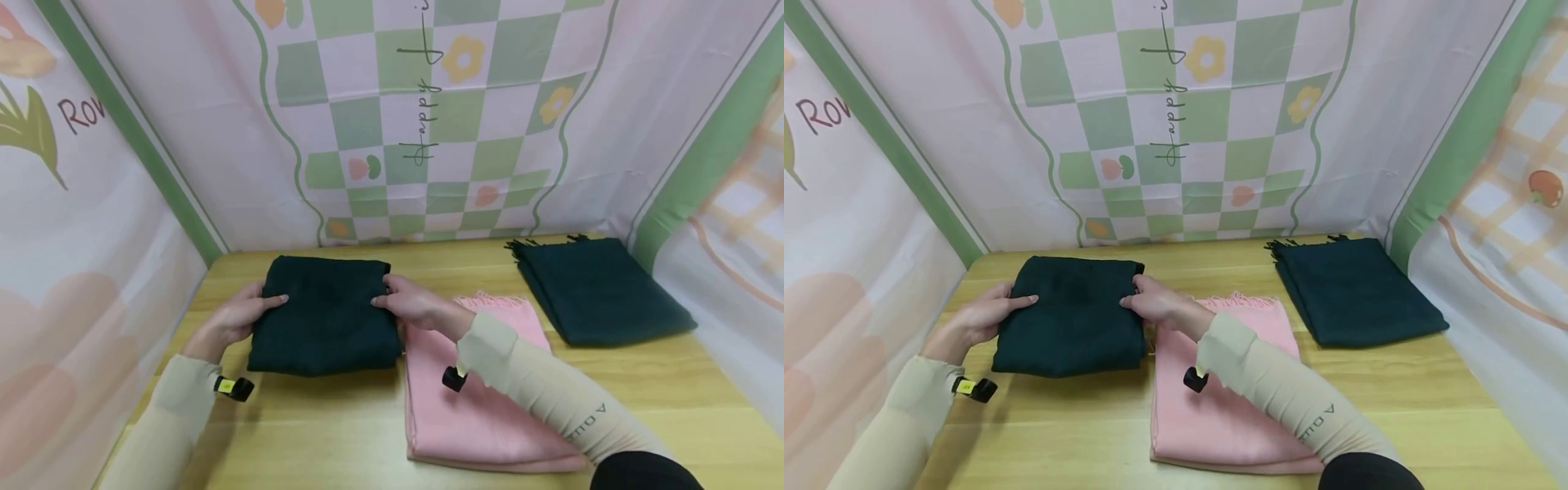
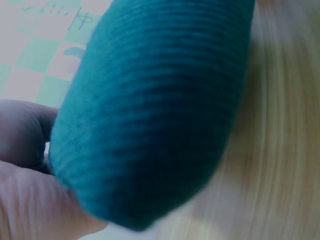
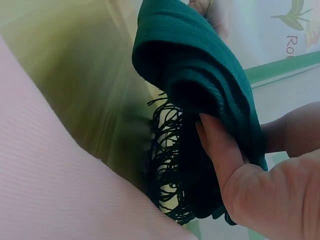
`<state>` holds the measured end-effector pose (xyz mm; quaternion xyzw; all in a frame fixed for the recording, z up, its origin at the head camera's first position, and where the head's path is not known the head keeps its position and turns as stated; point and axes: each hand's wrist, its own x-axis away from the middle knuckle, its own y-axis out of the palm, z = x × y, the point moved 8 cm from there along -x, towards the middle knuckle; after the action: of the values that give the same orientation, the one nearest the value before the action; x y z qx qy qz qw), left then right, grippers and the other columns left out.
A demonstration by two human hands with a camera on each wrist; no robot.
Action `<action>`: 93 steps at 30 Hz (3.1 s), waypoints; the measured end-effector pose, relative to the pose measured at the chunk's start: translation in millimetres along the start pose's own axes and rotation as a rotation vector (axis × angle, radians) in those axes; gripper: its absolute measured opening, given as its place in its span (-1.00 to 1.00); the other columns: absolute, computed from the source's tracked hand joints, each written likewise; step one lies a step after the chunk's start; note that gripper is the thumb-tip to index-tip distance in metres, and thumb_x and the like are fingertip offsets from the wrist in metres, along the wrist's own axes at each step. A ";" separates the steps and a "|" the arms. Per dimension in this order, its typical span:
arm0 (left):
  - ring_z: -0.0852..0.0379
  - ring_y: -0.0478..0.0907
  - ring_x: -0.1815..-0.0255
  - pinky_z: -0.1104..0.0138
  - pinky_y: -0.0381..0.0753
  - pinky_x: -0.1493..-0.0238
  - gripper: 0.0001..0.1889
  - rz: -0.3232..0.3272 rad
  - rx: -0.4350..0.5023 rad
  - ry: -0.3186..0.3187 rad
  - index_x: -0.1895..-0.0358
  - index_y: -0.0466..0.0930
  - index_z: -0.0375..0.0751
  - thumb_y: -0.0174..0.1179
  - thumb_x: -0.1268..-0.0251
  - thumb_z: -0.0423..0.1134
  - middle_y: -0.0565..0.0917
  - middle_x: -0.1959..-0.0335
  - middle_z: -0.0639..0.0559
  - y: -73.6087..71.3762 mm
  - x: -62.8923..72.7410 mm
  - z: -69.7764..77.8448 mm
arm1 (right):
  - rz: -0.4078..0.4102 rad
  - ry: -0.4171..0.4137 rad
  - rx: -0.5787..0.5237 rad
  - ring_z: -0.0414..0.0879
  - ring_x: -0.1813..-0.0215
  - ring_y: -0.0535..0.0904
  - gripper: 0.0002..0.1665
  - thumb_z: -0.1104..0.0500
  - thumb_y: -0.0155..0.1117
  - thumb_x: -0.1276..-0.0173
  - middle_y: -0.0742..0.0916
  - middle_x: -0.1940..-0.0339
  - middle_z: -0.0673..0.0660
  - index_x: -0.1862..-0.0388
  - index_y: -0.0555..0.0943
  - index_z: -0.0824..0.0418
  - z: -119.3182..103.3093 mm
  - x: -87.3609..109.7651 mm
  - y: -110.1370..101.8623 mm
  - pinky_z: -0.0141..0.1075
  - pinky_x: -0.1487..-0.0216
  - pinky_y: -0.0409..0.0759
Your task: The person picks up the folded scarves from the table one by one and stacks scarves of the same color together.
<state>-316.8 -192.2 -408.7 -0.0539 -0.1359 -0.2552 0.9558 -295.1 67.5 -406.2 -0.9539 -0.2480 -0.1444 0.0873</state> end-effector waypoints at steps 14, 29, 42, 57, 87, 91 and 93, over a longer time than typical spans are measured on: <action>0.01 0.60 -0.17 0.13 0.64 -0.16 -0.43 -0.008 -0.023 -0.012 -0.56 0.00 -0.40 -0.07 -0.68 -0.25 0.31 -0.46 -0.35 4.7 4.3 -7.9 | -0.025 0.016 0.004 0.23 -0.41 0.44 -0.22 0.28 -0.03 -0.65 0.23 -0.59 0.38 -0.68 -0.13 0.28 6.3 6.8 6.1 0.02 -0.19 0.63; 0.02 0.62 -0.12 0.15 0.66 -0.12 -0.48 -0.022 -0.025 0.016 -0.50 0.07 -0.45 -0.06 -0.68 -0.27 0.44 -0.35 -0.29 8.4 11.0 -9.1 | -0.047 -0.010 0.002 0.23 -0.45 0.40 -0.27 0.30 -0.04 -0.65 0.28 -0.57 0.37 -0.66 -0.05 0.29 7.5 10.6 11.6 0.03 -0.22 0.61; 0.03 0.59 -0.17 0.16 0.64 -0.16 -0.40 -0.002 -0.042 0.004 -0.56 -0.03 -0.42 -0.03 -0.67 -0.24 0.34 -0.43 -0.36 8.8 15.4 -14.8 | -0.059 -0.004 0.015 0.22 -0.38 0.45 -0.39 0.31 -0.08 -0.65 0.34 -0.50 0.37 -0.59 0.08 0.30 9.8 15.3 16.6 0.09 -0.15 0.63; -0.02 0.57 -0.20 0.13 0.63 -0.17 -0.39 0.004 -0.046 -0.029 -0.57 -0.02 -0.41 -0.02 -0.66 -0.26 0.33 -0.44 -0.38 11.6 18.9 -22.3 | -0.059 0.061 0.001 0.28 -0.56 0.21 -0.16 0.31 -0.09 -0.65 0.02 -0.68 0.34 -0.70 -0.25 0.26 20.4 19.6 22.7 0.19 -0.29 0.51; -0.08 0.49 -0.30 0.11 0.58 -0.24 -0.32 -0.015 -0.045 -0.037 -0.61 -0.13 -0.37 0.00 -0.65 -0.25 0.24 -0.51 -0.41 15.1 28.1 -39.7 | -0.073 0.081 -0.035 0.28 -0.34 0.51 -0.10 0.39 -0.04 -0.60 0.13 -0.62 0.45 -0.70 -0.28 0.24 36.1 24.6 30.9 0.10 -0.05 0.68; -0.09 0.52 -0.28 0.09 0.60 -0.22 -0.31 -0.014 -0.032 -0.045 -0.60 -0.10 -0.39 0.03 -0.64 -0.24 0.27 -0.49 -0.41 16.5 29.8 -43.2 | -0.081 0.091 -0.042 0.29 -0.34 0.52 -0.08 0.39 -0.04 -0.60 0.09 -0.64 0.44 -0.70 -0.31 0.23 39.5 25.7 32.5 0.09 -0.05 0.69; -0.09 0.52 -0.27 0.09 0.60 -0.22 -0.30 -0.014 -0.028 -0.050 -0.60 -0.11 -0.39 0.04 -0.64 -0.23 0.27 -0.49 -0.41 17.5 31.2 -45.1 | -0.088 0.092 -0.045 0.30 -0.34 0.51 -0.08 0.39 -0.04 -0.60 0.09 -0.64 0.44 -0.70 -0.31 0.23 41.0 26.3 33.8 0.09 -0.05 0.69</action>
<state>-271.5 -199.7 -443.4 -0.0726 -0.1567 -0.2623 0.9494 -246.8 59.9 -439.8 -0.9362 -0.2823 -0.1972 0.0705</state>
